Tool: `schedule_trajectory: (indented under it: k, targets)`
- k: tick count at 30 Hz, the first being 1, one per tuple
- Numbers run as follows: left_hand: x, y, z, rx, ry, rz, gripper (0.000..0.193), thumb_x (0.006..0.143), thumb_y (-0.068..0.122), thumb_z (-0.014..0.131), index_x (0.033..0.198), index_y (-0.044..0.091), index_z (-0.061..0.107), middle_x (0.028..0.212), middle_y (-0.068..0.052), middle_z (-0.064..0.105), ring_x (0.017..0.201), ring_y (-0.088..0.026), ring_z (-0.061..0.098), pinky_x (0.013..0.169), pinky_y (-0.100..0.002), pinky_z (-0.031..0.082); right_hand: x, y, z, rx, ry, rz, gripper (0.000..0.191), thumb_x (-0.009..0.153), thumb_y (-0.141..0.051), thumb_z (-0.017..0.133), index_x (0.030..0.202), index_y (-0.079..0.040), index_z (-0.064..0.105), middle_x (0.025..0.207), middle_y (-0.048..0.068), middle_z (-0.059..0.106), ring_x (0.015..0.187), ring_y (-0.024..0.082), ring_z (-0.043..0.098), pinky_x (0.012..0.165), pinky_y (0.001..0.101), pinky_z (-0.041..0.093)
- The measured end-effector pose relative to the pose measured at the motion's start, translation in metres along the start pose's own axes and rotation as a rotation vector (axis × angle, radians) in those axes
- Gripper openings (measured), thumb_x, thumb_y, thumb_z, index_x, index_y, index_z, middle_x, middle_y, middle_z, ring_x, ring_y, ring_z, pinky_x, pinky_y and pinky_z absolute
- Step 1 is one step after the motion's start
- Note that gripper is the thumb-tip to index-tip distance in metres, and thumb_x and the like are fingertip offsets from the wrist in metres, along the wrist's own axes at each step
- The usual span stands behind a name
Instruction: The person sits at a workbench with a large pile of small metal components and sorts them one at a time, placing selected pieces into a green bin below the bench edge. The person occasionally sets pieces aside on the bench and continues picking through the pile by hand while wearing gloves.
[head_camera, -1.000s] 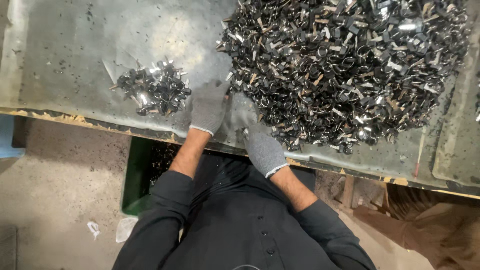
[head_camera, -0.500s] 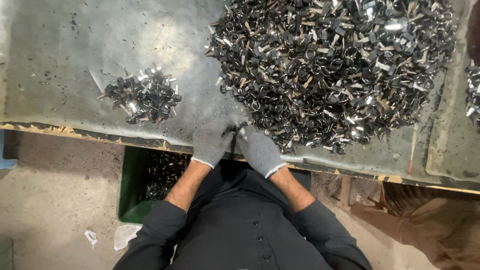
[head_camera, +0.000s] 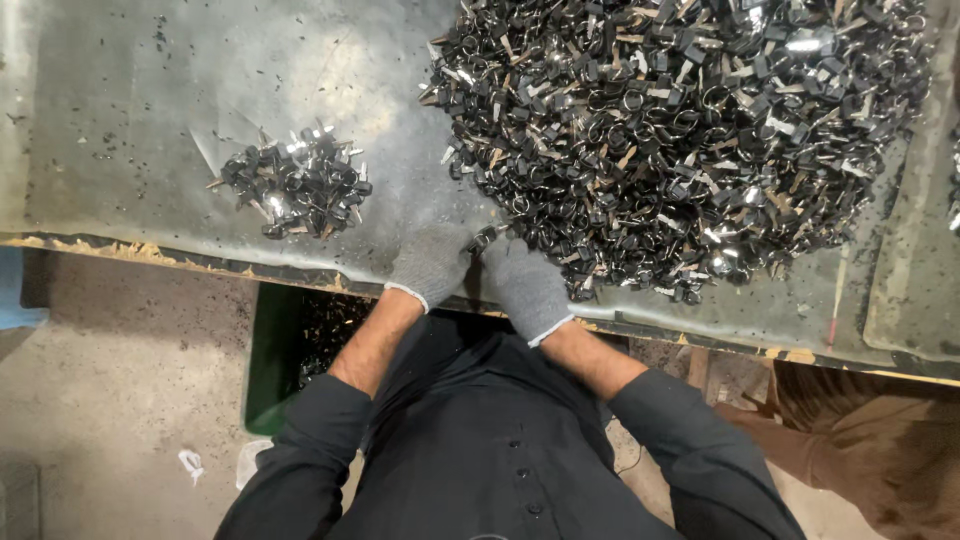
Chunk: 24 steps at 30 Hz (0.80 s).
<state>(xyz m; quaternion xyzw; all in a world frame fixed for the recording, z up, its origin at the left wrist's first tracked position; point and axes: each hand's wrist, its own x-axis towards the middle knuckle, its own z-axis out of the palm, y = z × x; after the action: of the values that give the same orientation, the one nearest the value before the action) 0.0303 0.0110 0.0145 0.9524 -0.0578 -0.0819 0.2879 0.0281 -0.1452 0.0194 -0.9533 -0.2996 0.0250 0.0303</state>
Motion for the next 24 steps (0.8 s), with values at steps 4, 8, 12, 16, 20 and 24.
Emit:
schedule_trajectory:
  k: [4,8,12,16,20,24]
  targets:
    - [-0.007,0.0,0.005,-0.053,0.149,0.088,0.016,0.082,0.014,0.068,0.094,0.004,0.068,0.093,-0.022,0.068,0.092,-0.045,0.065,0.082,-0.056,0.051,0.005,-0.009,0.007,0.209,-0.155,0.199,0.017,0.095,-0.014,0.056,0.106,-0.001,0.06,0.092,0.021,0.07,0.08,0.037,0.074,0.06,0.046,0.06]
    - [-0.018,0.005,0.005,-0.175,0.24,0.035,0.019,0.08,0.013,0.072,0.098,0.007,0.07,0.089,-0.018,0.069,0.088,-0.043,0.067,0.076,-0.053,0.052,0.017,0.01,-0.002,0.472,-0.42,0.041,0.024,0.1,-0.02,0.053,0.107,0.0,0.063,0.099,0.027,0.07,0.088,0.045,0.072,0.075,0.0509,0.058]
    - [-0.021,0.005,0.006,-0.191,0.267,0.039,0.022,0.079,0.013,0.074,0.1,0.007,0.07,0.083,-0.017,0.068,0.081,-0.041,0.068,0.07,-0.052,0.052,0.012,0.021,-0.015,0.663,-0.427,0.254,0.039,0.099,-0.023,0.056,0.123,0.007,0.05,0.092,0.033,0.069,0.088,0.05,0.069,0.076,0.055,0.055]
    - [-0.02,-0.001,0.014,-0.023,0.335,0.145,0.012,0.082,0.008,0.07,0.094,0.01,0.069,0.087,-0.015,0.069,0.081,-0.039,0.068,0.07,-0.049,0.054,0.004,0.0,-0.012,0.451,-0.423,0.298,0.045,0.099,-0.019,0.053,0.138,0.0,0.041,0.09,0.029,0.071,0.087,0.045,0.072,0.075,0.0534,0.057]
    - [-0.023,-0.004,0.018,0.015,0.31,0.22,0.011,0.084,0.009,0.071,0.094,0.007,0.067,0.085,-0.015,0.067,0.076,-0.038,0.067,0.068,-0.05,0.054,0.005,-0.005,-0.004,0.377,-0.202,0.187,0.021,0.096,-0.013,0.053,0.112,0.001,0.056,0.097,0.027,0.072,0.087,0.045,0.073,0.072,0.0541,0.059]
    - [-0.024,-0.005,0.019,-0.06,0.368,0.225,0.019,0.079,0.008,0.072,0.097,0.005,0.068,0.083,-0.016,0.066,0.073,-0.038,0.066,0.065,-0.05,0.053,0.006,0.003,-0.003,0.51,-0.411,0.251,0.033,0.101,-0.023,0.057,0.119,0.005,0.052,0.091,0.03,0.072,0.088,0.047,0.07,0.077,0.0566,0.054]
